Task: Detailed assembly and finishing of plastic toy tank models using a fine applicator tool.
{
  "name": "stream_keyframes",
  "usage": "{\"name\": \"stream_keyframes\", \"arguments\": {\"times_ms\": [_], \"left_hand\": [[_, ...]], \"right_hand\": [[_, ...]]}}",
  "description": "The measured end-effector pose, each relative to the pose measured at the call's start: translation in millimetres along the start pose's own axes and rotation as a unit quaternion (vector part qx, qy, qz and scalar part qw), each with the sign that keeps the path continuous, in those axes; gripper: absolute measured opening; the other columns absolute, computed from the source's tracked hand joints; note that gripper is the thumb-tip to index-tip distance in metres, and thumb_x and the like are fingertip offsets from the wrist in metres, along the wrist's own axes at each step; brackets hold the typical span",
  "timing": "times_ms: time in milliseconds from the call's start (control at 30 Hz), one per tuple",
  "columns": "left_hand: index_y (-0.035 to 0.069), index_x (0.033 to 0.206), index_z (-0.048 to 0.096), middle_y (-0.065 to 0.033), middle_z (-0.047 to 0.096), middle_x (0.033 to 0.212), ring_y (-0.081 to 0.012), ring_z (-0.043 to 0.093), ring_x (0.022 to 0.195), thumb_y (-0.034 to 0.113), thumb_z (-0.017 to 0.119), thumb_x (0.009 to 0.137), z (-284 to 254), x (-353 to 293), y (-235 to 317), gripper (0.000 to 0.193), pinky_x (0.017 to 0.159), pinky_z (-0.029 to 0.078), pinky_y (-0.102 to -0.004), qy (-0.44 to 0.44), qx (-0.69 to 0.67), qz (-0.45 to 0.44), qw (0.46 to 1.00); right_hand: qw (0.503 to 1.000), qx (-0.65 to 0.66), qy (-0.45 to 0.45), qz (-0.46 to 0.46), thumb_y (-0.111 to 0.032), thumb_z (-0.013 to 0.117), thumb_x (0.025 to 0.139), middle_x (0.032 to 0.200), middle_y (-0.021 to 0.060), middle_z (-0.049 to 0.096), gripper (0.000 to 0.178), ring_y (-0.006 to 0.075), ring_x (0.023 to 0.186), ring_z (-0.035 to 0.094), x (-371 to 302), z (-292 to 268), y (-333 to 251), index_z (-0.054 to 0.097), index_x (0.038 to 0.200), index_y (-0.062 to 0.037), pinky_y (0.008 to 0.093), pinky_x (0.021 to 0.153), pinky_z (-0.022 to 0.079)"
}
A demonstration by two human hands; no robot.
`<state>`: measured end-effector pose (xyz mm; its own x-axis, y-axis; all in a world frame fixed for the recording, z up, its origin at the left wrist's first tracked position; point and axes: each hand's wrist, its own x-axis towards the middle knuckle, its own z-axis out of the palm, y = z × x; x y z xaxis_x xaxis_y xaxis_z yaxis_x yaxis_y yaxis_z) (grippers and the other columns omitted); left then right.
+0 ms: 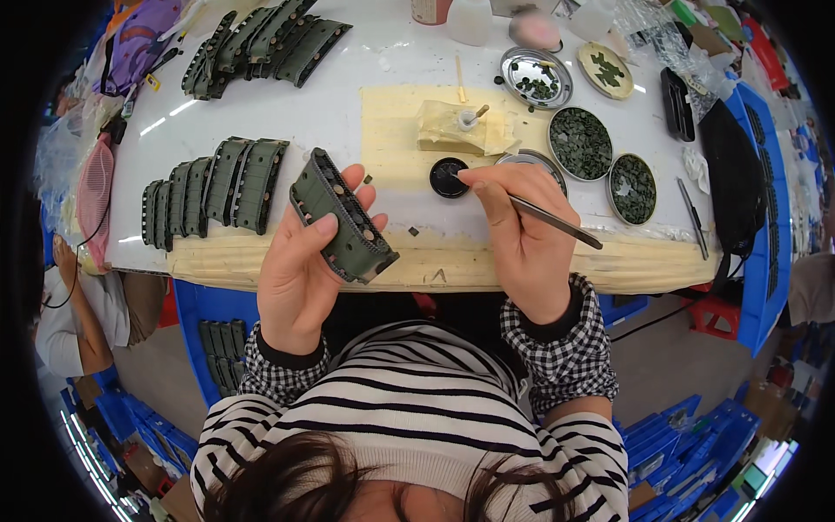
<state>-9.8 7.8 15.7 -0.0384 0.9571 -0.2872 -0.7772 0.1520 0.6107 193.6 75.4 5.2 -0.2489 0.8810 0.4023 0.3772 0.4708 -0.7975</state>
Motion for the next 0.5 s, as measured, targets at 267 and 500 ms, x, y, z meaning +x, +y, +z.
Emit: {"name": "stream_keyframes", "arguments": {"times_ms": [267, 500], "left_hand": [[0.01, 0.14, 0.037, -0.0135, 0.062, 0.11, -0.0278, 0.054, 0.12, 0.004, 0.052, 0.093, -9.7, -4.3, -0.7, 0.05, 0.1, 0.049, -0.0423, -0.033, -0.051, -0.027, 0.998], [0.004, 0.131, 0.046, -0.0135, 0.06, 0.114, -0.0212, 0.058, 0.113, 0.007, 0.057, 0.093, -4.9, -9.1, -0.6, 0.04, 0.091, 0.055, -0.0405, 0.019, -0.019, -0.003, 1.0]], "right_hand": [[0.995, -0.08, -0.012, -0.053, -0.012, 0.064, 0.088, 0.084, 0.0074, 0.067, 0.011, 0.0243, 0.077, 0.053, 3.4, 7.3, 4.7, 0.069, 0.09, -0.0032, 0.0323, 0.07, 0.044], [0.994, -0.088, -0.012, -0.065, -0.012, 0.065, 0.088, 0.083, 0.0074, 0.067, 0.01, 0.0244, 0.076, 0.052, 3.1, 7.8, 7.8, 0.069, 0.09, -0.0036, 0.0322, 0.07, 0.043]]}}
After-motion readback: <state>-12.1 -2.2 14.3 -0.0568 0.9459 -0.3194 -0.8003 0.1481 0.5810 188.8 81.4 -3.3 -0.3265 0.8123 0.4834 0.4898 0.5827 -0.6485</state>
